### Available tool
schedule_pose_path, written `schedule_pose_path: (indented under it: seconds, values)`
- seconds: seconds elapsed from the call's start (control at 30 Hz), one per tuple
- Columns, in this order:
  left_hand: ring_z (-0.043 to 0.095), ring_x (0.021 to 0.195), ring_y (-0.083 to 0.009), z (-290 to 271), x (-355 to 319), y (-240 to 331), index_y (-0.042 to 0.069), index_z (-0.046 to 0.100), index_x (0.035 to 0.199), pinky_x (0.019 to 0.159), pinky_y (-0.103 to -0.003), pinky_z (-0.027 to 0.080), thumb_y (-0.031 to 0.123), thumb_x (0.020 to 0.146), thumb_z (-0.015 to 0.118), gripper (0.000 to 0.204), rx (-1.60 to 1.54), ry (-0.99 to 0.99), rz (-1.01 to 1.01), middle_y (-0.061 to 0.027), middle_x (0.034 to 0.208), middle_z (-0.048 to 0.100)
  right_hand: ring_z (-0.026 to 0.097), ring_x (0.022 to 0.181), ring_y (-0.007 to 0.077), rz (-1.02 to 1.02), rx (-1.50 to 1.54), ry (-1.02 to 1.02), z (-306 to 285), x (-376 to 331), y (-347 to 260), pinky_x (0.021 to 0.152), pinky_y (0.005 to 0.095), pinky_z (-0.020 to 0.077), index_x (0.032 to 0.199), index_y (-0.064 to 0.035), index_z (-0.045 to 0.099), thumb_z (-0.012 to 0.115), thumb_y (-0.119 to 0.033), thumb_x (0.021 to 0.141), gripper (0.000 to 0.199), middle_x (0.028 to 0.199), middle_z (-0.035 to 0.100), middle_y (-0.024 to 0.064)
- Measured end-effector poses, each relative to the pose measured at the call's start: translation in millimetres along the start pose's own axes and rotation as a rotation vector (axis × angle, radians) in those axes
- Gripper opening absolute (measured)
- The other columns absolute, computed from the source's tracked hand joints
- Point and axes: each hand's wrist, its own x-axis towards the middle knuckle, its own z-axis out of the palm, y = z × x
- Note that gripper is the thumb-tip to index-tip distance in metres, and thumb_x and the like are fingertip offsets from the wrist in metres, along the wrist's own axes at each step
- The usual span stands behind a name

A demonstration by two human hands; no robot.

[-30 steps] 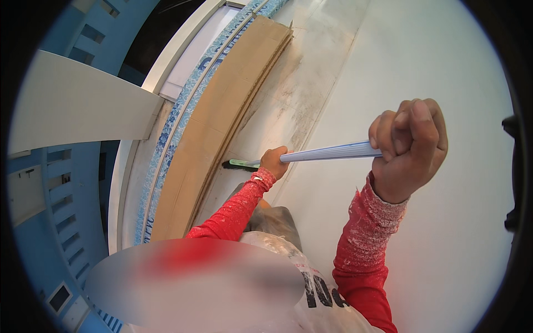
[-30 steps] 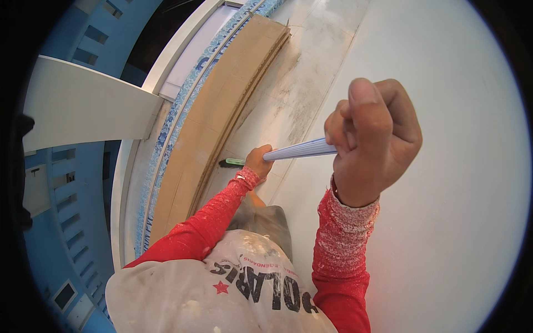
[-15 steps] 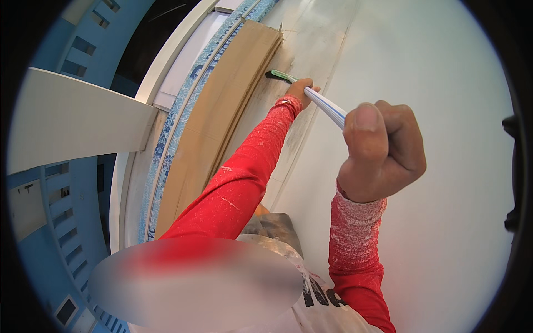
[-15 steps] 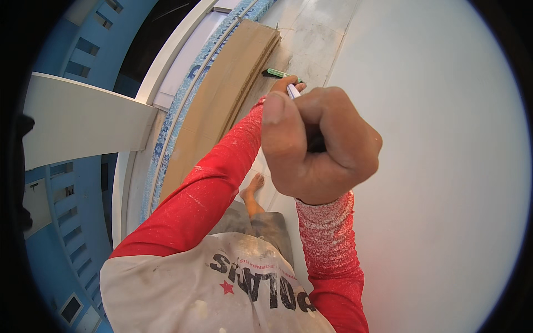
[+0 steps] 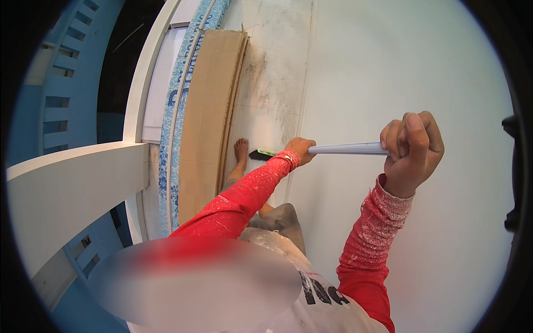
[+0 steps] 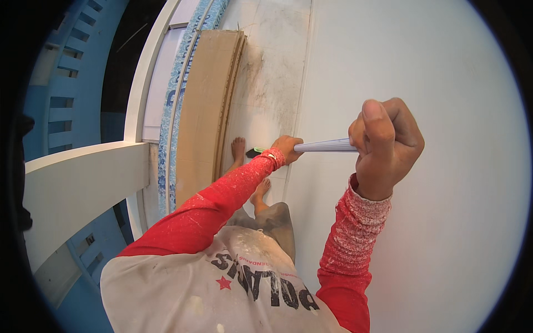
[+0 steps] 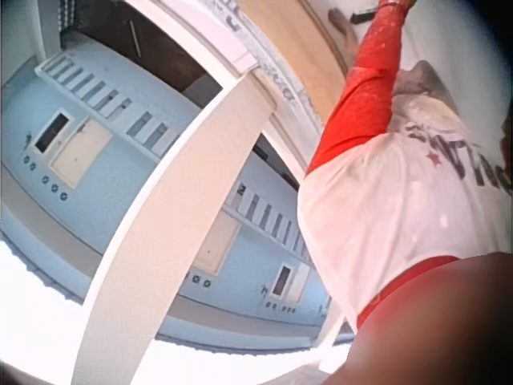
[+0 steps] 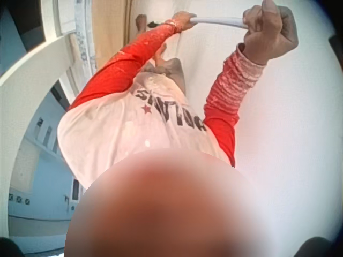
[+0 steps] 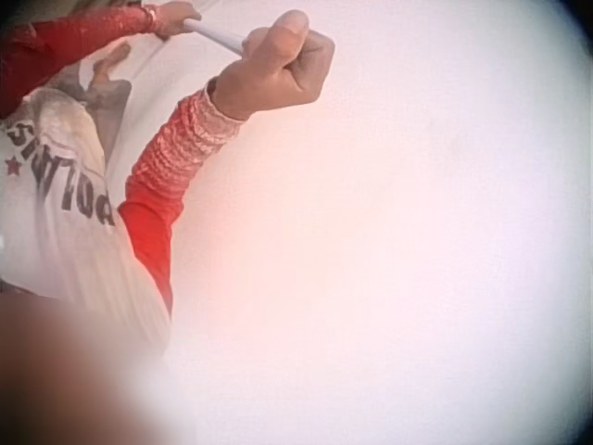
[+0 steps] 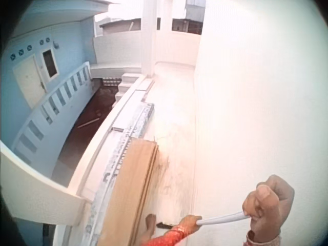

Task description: The person sweeps a tiled floor with a long-handled broom, moving from a stair landing into a hallway and around a wooden scaffold. The person continues sweeping along the walls and under the scaffold, gathering visible dust and debris.

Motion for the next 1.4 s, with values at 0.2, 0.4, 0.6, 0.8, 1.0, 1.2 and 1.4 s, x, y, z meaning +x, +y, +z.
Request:
schedule_pose_path:
  seconds: [0.2,0.4,0.6,0.8,1.0,1.2,1.4]
  values:
    - [0.064,0.09,-0.0365,-108.2,149.0,-13.1,0.009,0.064,0.084,0.078,-0.046,0.051,0.043,0.093,0.058,0.035,-0.002,0.155,0.045,-0.0167,0.092,0.067,0.029,0.036,0.0059,-0.036,-0.037,0.138,31.3,59.6,34.8,0.039,0.0259,0.0286,0.058,-0.0132,0.035,0.058,-0.011,0.086,0.036,0.044,0.031,-0.0036]
    - [0.062,0.083,-0.0351,-145.8,176.7,-5.1,0.006,0.061,0.077,0.073,-0.045,0.05,0.038,0.09,0.065,0.034,-0.018,0.216,0.215,-0.0156,0.078,0.064,0.021,0.035,0.0064,-0.186,0.088,0.086,20.3,73.8,7.5,0.042,0.0298,0.0337,0.066,-0.0118,0.037,0.046,-0.018,0.094,0.03,0.046,0.029,-0.003]
    - [0.062,0.086,-0.0357,-64.6,59.0,2.4,0.008,0.061,0.082,0.075,-0.048,0.049,0.03,0.088,0.064,0.024,-0.191,-0.225,0.175,-0.0147,0.083,0.064,0.028,0.038,0.0056,0.13,-0.063,0.025,20.7,81.5,8.4,0.04,0.0265,0.0286,0.064,-0.0113,0.036,0.053,-0.016,0.093,0.034,0.048,0.031,-0.0029]
    - [0.061,0.089,-0.0363,-60.0,100.7,-29.3,0.008,0.06,0.082,0.077,-0.047,0.049,0.029,0.089,0.062,0.022,-0.224,-0.112,0.044,-0.0142,0.086,0.063,0.028,0.04,0.0055,0.102,-0.07,-0.073,54.3,118.7,47.8,0.04,0.0253,0.0255,0.061,-0.0109,0.035,0.058,-0.014,0.09,0.037,0.048,0.032,-0.0034]
    - [0.06,0.082,-0.035,-150.8,189.3,-15.9,0.006,0.058,0.076,0.072,-0.045,0.048,0.033,0.093,0.061,0.032,-0.228,0.335,0.069,-0.0149,0.079,0.062,0.028,0.038,0.006,-0.07,-0.145,-0.106,67.2,134.6,21.0,0.041,0.0277,0.0316,0.063,-0.0099,0.039,0.056,-0.015,0.091,0.034,0.047,0.032,-0.0029]
    - [0.059,0.07,-0.035,-164.1,140.5,-3.6,0.005,0.055,0.067,0.064,-0.046,0.048,0.028,0.088,0.065,0.033,-0.271,0.513,0.103,-0.0145,0.066,0.058,0.03,0.037,0.0062,-0.28,0.229,-0.257,92.3,152.8,-27.1,0.04,0.0283,0.0338,0.069,-0.0083,0.038,0.05,-0.013,0.092,0.027,0.049,0.035,-0.001]
    - [0.06,0.065,-0.0395,-131.5,94.3,-58.9,0.007,0.053,0.071,0.06,-0.048,0.047,0.031,0.091,0.062,0.032,-0.21,0.525,-0.214,-0.0166,0.066,0.058,0.033,0.04,0.0049,0.055,0.02,-0.329,115.7,191.4,41.8,0.04,0.0239,0.0307,0.061,-0.0101,0.038,0.057,-0.015,0.093,0.038,0.05,0.036,-0.0029]
